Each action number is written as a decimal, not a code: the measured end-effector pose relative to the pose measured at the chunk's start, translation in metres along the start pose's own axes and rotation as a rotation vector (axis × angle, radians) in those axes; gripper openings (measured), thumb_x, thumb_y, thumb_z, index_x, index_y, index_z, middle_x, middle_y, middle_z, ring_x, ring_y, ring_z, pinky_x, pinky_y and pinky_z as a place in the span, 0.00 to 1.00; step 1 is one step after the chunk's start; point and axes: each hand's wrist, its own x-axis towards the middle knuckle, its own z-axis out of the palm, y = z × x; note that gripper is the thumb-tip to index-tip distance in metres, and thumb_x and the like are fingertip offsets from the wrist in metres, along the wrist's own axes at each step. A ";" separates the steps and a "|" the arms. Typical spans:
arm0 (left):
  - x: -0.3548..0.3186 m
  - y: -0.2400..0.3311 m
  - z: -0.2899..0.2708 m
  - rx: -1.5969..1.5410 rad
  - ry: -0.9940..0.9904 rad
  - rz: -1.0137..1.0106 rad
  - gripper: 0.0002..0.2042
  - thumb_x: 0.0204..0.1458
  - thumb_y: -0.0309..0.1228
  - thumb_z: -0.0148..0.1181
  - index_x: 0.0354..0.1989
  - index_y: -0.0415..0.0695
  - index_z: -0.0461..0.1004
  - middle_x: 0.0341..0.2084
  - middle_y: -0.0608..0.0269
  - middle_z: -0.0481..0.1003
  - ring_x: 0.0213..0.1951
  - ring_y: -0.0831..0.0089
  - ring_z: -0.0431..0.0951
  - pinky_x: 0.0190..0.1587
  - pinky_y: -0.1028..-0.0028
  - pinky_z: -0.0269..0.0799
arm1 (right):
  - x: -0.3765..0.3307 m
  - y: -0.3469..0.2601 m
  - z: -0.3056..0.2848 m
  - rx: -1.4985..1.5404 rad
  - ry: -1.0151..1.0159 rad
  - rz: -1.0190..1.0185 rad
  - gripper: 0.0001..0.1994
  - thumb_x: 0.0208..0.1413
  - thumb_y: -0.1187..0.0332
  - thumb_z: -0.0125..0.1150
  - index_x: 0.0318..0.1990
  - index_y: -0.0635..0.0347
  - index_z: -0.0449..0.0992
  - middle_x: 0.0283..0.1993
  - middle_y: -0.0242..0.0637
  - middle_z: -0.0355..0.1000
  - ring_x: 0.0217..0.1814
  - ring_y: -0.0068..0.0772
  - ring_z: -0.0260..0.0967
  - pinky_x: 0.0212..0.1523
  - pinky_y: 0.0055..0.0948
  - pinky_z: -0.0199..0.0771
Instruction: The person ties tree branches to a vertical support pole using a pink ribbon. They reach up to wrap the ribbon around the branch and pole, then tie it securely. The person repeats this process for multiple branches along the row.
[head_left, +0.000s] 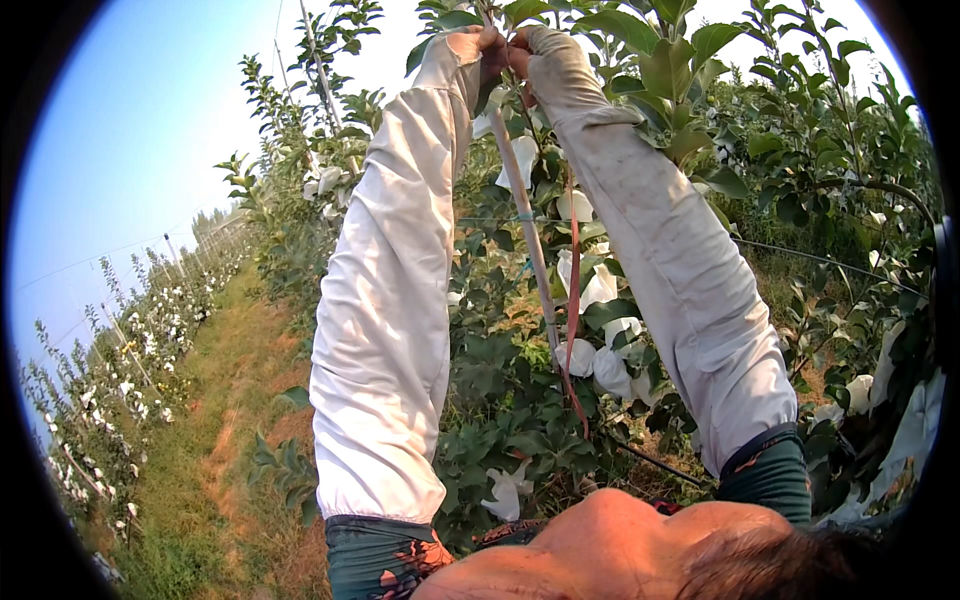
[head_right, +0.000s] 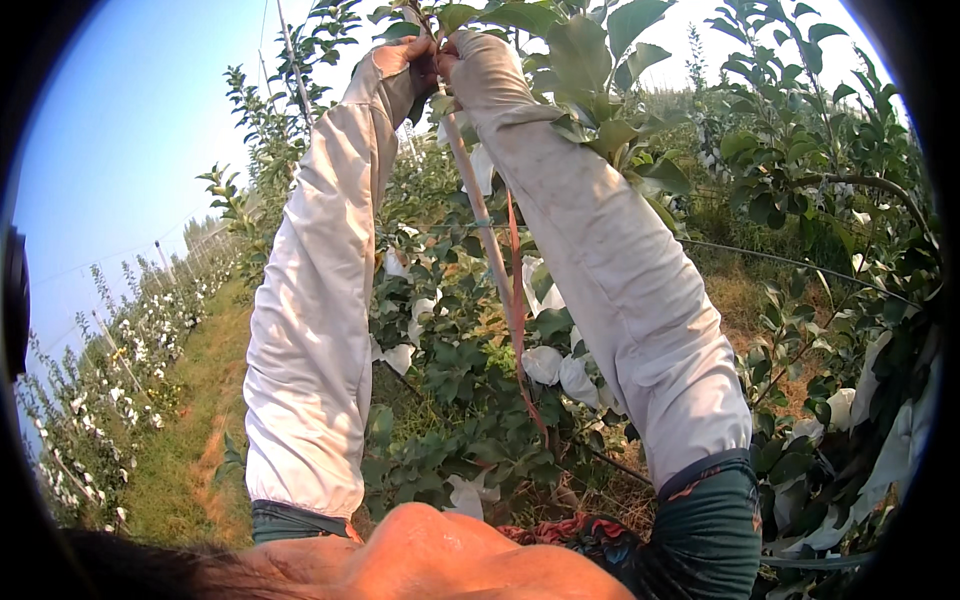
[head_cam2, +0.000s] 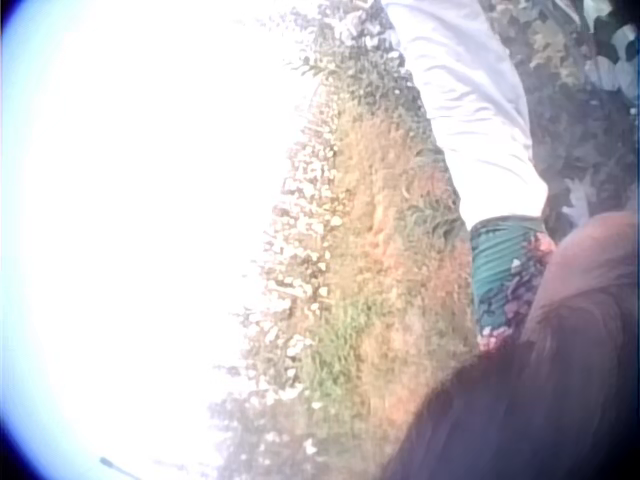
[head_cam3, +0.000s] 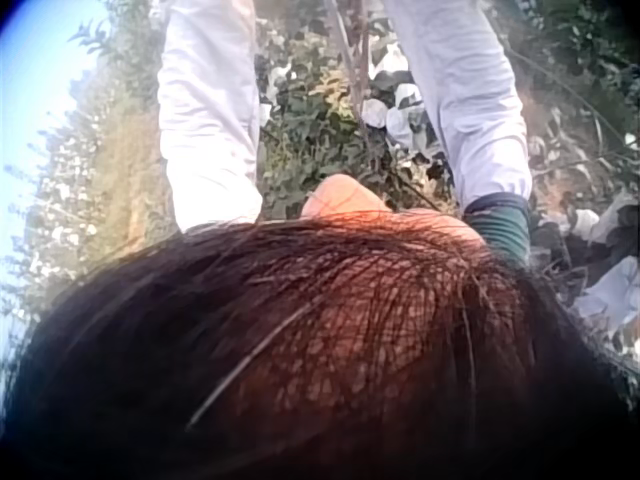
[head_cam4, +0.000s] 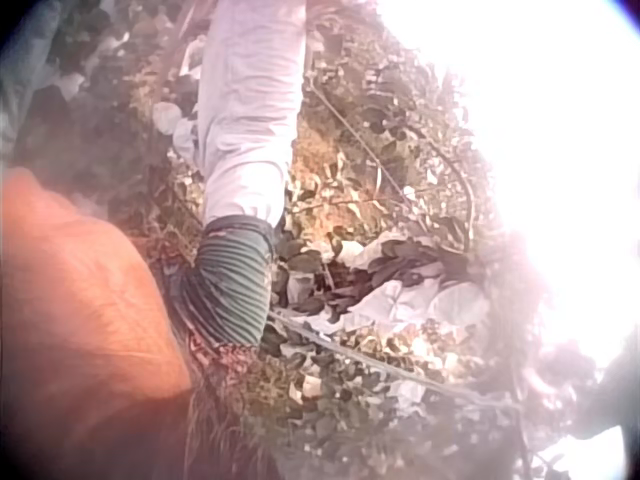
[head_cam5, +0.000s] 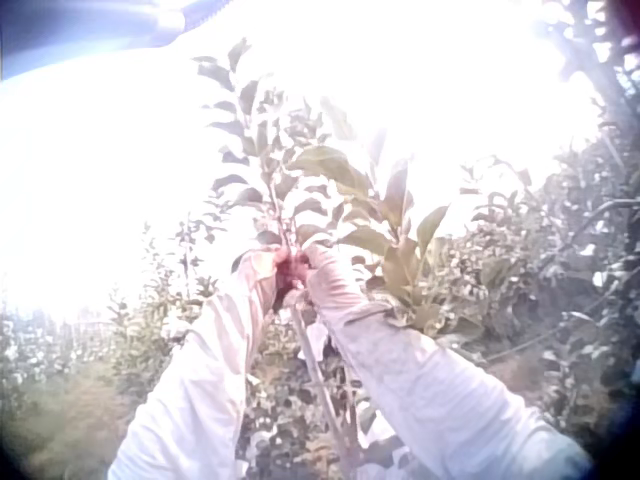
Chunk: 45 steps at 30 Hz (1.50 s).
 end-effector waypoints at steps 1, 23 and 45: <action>-0.002 0.004 -0.001 0.016 0.012 -0.004 0.09 0.51 0.36 0.55 0.30 0.42 0.70 0.22 0.65 0.73 0.24 0.72 0.74 0.25 0.73 0.72 | -0.004 0.000 0.002 -0.069 0.047 -0.076 0.08 0.49 0.67 0.57 0.37 0.56 0.75 0.29 0.38 0.74 0.30 0.29 0.72 0.28 0.29 0.72; -0.002 0.011 0.024 0.057 0.314 -0.033 0.06 0.50 0.29 0.56 0.30 0.39 0.69 0.20 0.58 0.73 0.21 0.70 0.74 0.23 0.74 0.72 | -0.014 -0.036 -0.013 0.130 0.147 -0.475 0.02 0.49 0.76 0.54 0.28 0.62 0.73 0.25 0.36 0.71 0.25 0.25 0.68 0.27 0.24 0.69; -0.048 0.007 0.057 0.907 0.748 0.813 0.03 0.46 0.21 0.51 0.27 0.39 0.72 0.22 0.58 0.71 0.25 0.66 0.72 0.28 0.71 0.66 | 0.042 0.007 0.014 0.438 -0.013 -0.358 0.07 0.45 0.78 0.60 0.34 0.64 0.75 0.27 0.37 0.74 0.26 0.23 0.70 0.30 0.22 0.71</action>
